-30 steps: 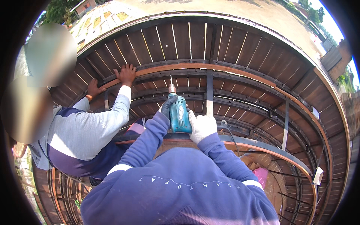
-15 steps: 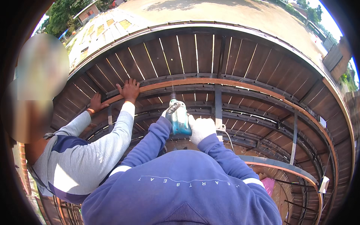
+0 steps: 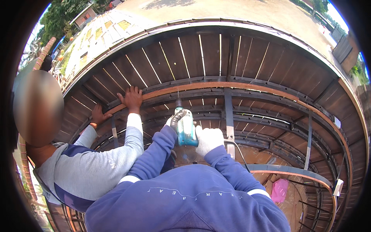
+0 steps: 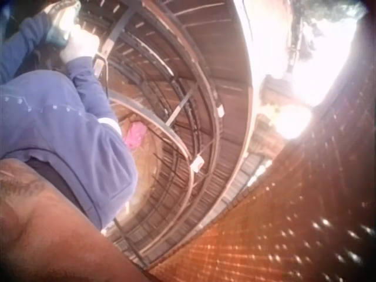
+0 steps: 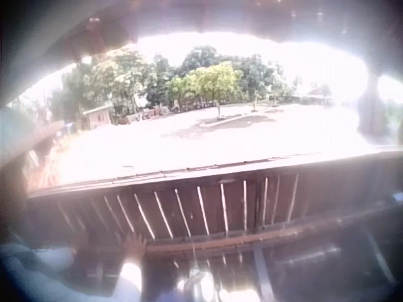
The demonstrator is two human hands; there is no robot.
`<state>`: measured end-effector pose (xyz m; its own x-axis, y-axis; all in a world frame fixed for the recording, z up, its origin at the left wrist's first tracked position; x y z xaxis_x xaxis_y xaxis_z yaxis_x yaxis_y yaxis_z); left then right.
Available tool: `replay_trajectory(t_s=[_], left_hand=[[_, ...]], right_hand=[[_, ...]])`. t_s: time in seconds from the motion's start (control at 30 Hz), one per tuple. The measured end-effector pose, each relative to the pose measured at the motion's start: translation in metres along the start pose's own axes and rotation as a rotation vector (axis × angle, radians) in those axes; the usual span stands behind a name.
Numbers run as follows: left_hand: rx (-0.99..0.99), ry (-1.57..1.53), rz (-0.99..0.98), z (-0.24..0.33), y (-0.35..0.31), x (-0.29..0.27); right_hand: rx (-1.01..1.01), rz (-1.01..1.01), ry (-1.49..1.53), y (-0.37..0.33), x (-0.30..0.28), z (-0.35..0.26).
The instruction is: The person uses a drill to attach wooden slats to a curved metal frame. They take screws from a small box and drive them into the wood while another person supports the structure.
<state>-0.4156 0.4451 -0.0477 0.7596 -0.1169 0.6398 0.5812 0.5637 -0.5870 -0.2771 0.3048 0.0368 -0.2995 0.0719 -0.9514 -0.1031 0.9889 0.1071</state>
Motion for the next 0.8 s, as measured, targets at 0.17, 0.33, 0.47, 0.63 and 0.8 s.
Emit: replay_trajectory(t_s=[0.17,0.33,0.47,0.63,0.8], left_hand=[[0.021,0.045,0.012,0.007,-0.002,0.0],[0.016,0.032,0.052,0.008,-0.004,0.005],[0.018,0.021,0.057,0.007,-0.007,0.007],[0.019,0.04,0.036,0.008,-0.002,0.005],[0.004,0.011,-0.017,0.01,-0.003,0.01]], right_hand=[[0.023,-0.034,0.075,0.003,-0.003,-0.003],[0.03,0.006,0.156,0.007,-0.004,-0.002],[0.047,-0.034,0.176,0.01,-0.002,0.0],[0.051,-0.055,0.141,0.014,0.004,0.004],[0.04,-0.08,0.14,0.018,0.005,0.006]])
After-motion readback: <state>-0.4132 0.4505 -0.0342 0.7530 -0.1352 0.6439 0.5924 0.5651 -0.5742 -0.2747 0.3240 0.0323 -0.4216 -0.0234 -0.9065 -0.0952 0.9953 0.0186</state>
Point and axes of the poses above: each hand's wrist, its own y-axis towards the middle knuckle, its own x-axis out of the palm, z = x × y, the point moved 3 cm from there along y, towards the middle knuckle, and after that the axes turned 6 degrees about -x, right-handed, at the moved point
